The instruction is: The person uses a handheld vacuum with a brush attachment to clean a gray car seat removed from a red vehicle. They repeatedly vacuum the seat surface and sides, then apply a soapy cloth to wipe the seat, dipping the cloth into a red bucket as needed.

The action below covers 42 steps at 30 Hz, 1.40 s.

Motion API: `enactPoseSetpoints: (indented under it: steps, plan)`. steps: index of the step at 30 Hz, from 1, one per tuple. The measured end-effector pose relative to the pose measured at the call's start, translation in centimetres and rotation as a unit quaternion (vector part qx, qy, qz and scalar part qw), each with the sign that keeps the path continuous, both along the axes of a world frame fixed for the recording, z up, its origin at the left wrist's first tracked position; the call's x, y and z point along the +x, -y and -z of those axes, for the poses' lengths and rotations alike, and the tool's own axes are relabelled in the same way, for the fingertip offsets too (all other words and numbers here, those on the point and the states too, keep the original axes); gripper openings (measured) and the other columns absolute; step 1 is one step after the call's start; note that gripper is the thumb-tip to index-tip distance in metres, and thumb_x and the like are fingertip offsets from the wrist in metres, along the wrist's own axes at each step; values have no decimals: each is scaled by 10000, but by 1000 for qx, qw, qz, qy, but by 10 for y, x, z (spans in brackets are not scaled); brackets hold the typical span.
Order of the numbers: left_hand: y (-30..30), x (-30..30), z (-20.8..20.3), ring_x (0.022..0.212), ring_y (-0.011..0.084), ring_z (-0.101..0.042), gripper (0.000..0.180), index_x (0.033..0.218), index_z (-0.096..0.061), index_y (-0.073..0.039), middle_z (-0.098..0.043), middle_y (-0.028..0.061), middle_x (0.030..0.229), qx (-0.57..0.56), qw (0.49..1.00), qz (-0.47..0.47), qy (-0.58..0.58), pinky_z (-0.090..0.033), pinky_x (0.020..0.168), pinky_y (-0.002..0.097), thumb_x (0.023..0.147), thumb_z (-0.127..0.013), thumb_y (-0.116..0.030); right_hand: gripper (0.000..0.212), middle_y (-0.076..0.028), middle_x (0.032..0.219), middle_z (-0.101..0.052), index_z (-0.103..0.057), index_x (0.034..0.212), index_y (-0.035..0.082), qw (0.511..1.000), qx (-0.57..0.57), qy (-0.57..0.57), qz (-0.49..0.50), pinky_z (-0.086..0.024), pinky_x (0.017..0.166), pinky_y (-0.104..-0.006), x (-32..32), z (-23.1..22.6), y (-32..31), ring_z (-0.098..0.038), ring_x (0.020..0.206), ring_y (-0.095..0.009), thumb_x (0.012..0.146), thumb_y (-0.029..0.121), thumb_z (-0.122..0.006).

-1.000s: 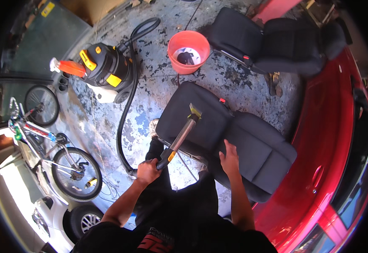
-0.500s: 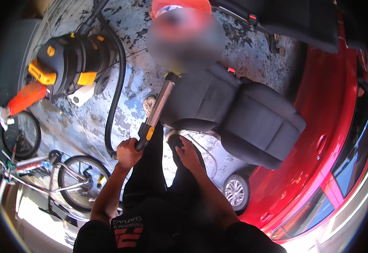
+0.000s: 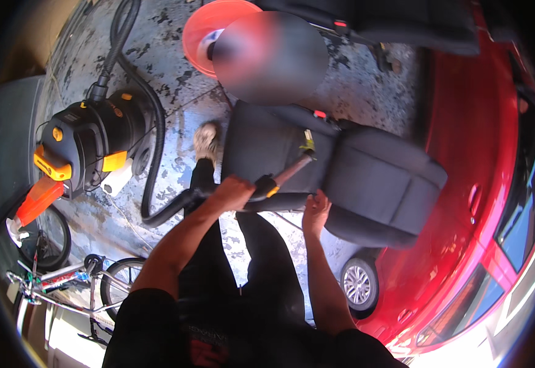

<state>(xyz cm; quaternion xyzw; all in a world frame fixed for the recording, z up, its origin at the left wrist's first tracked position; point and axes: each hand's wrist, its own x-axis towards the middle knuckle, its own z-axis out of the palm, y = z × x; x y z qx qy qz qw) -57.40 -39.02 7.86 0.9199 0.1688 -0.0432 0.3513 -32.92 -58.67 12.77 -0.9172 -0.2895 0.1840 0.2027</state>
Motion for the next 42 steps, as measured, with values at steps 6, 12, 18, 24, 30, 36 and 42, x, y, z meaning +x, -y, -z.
enactPoseSetpoints:
  steps: [6, 12, 18, 24, 30, 36, 42]
  plan:
    - [-23, -18, 4, 911, 338, -747, 633, 1113, -687, -75, -721, 114, 944, -124, 992, 29, 1, -573, 833, 474, 691, -930, -478, 340, -166, 1216, -636, -666, 1371, 61, 980, 141, -111, -83, -571, 884, -442, -34, -6, -267, -703, 1049, -337, 1061, 201, -662]
    - [-125, -35, 12, 963, 337, -723, 757, 1277, -668, -62, -681, 157, 1062, -305, 948, -45, -79, -570, 864, 479, 833, -831, -653, 265, -196, 1247, -677, -705, 1223, 82, 924, 179, -124, -315, -568, 906, -509, -65, 160, -540, -684, 1092, -441, 1007, 235, -685]
    - [-191, -62, 58, 916, 286, -705, 562, 1297, -658, -69, -665, 123, 1007, -381, 871, -310, -20, -567, 833, 425, 924, -838, -449, 447, -133, 1508, -596, -666, 1417, 176, 896, -105, 88, -422, -404, 1160, -669, -78, 335, -670, -526, 1449, -371, 999, 266, -535]
    - [-244, -55, 69, 894, 216, -712, 330, 1252, -665, -31, -690, 108, 991, -404, 733, -537, 107, -586, 839, 367, 981, -805, -156, 395, -179, 1395, -639, -670, 1356, 112, 753, -331, -212, -528, -438, 1060, -524, -61, 374, -584, -565, 1332, -374, 988, 208, -562]
    - [-346, 5, 53, 1297, 226, -597, 462, 1416, -573, -16, -599, 125, 1341, -438, 675, -557, 204, -476, 1141, 414, 1055, -729, -258, 352, -185, 1278, -670, -713, 1249, 1, 903, -190, -279, -266, -518, 994, -372, -39, 232, -570, -651, 1185, -316, 936, 95, -585]
    - [-421, 50, 122, 1424, 254, -558, 841, 1705, -299, -110, -530, 116, 1601, -644, 478, -578, 152, -419, 1202, 431, 1097, -448, -672, 385, -109, 1391, -580, -705, 1237, -44, 782, 187, -595, -16, -510, 992, -329, -62, 91, -545, -614, 1224, -185, 907, 149, -661]
    - [-442, 34, 196, 1094, 299, -721, 656, 1408, -615, 8, -725, 174, 1221, -790, 431, -404, 163, -576, 1008, 455, 1102, -507, -563, 514, -186, 1399, -591, -591, 1439, -6, 824, 336, -435, 136, -513, 1030, -353, -95, 135, -559, -606, 1249, -211, 964, 130, -734]
